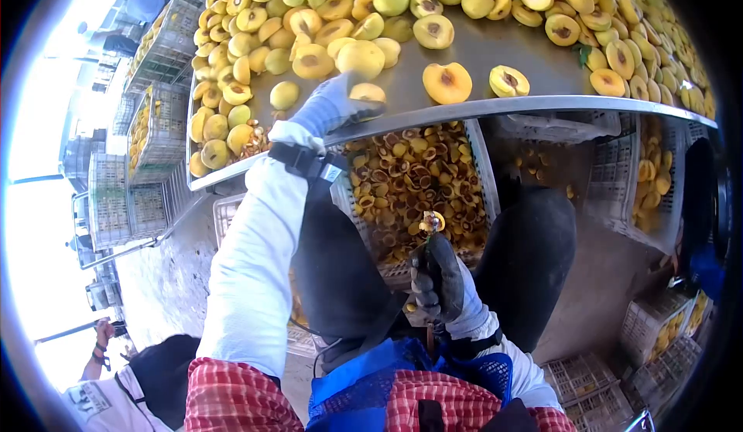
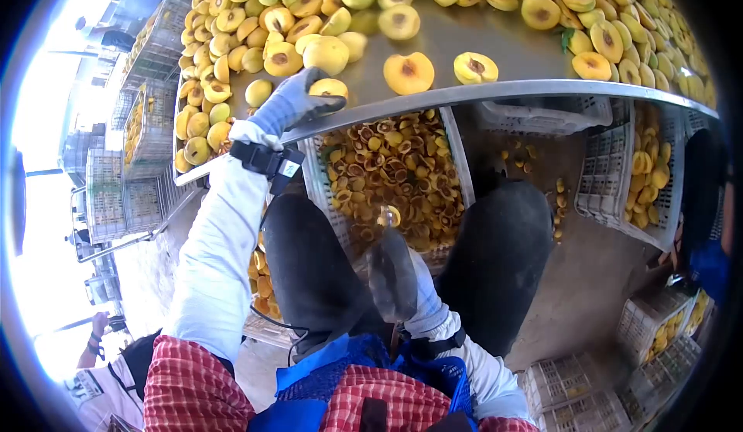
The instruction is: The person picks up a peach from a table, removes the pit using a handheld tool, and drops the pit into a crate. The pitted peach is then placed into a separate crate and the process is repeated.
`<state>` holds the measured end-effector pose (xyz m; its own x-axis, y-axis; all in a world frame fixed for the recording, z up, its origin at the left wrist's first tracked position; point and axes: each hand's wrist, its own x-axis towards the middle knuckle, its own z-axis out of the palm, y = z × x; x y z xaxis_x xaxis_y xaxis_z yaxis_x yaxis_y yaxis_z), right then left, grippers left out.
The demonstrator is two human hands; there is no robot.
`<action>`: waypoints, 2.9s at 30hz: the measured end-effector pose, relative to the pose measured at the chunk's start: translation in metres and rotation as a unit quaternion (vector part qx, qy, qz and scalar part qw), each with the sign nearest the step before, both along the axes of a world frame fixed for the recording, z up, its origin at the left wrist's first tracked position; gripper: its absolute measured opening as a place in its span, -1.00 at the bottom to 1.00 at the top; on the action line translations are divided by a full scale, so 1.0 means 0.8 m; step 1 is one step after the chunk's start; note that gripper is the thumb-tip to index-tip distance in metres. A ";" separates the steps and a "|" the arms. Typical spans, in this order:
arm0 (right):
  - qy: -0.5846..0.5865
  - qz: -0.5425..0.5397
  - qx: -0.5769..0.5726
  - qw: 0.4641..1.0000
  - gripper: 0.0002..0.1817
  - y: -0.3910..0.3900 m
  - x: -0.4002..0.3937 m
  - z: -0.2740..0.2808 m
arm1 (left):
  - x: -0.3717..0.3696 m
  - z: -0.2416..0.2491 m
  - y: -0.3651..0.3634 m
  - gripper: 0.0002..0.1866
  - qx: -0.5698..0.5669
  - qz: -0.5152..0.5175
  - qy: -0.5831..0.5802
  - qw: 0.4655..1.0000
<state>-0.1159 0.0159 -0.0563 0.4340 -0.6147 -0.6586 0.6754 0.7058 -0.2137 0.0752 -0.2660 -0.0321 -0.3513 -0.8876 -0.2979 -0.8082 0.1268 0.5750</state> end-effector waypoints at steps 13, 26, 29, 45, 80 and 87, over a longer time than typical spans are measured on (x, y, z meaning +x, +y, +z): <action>0.126 0.022 -0.201 0.971 -0.73 -0.017 0.011 0.032 | -0.056 0.051 0.262 -0.58 -0.044 0.365 0.447 0.815; 0.482 -0.041 -0.468 0.740 -0.70 0.053 0.057 0.045 | -0.065 0.030 0.354 -0.70 -0.153 0.383 0.424 0.806; 0.506 -0.063 -0.497 0.702 -0.66 0.066 0.064 0.029 | -0.065 0.029 0.361 -0.72 -0.182 0.352 0.411 0.821; -0.259 0.077 -0.085 0.959 -0.49 0.063 0.027 0.030 | -0.050 0.013 0.345 -0.70 0.040 0.218 0.474 0.852; -0.110 0.098 0.007 0.989 -0.45 0.010 0.027 0.005 | -0.044 0.077 0.058 -0.22 -0.222 0.124 -0.203 0.946; -0.093 -0.038 -0.046 0.994 -0.61 -0.006 0.006 -0.004 | -0.042 0.028 -0.023 -0.21 -0.114 0.089 -0.090 0.985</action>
<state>-0.1114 0.0114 -0.0595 0.4923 -0.7052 -0.5102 0.7604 0.6337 -0.1421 0.0414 -0.2843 -0.0101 -0.1430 -0.9815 -0.1272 -0.9159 0.0825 0.3929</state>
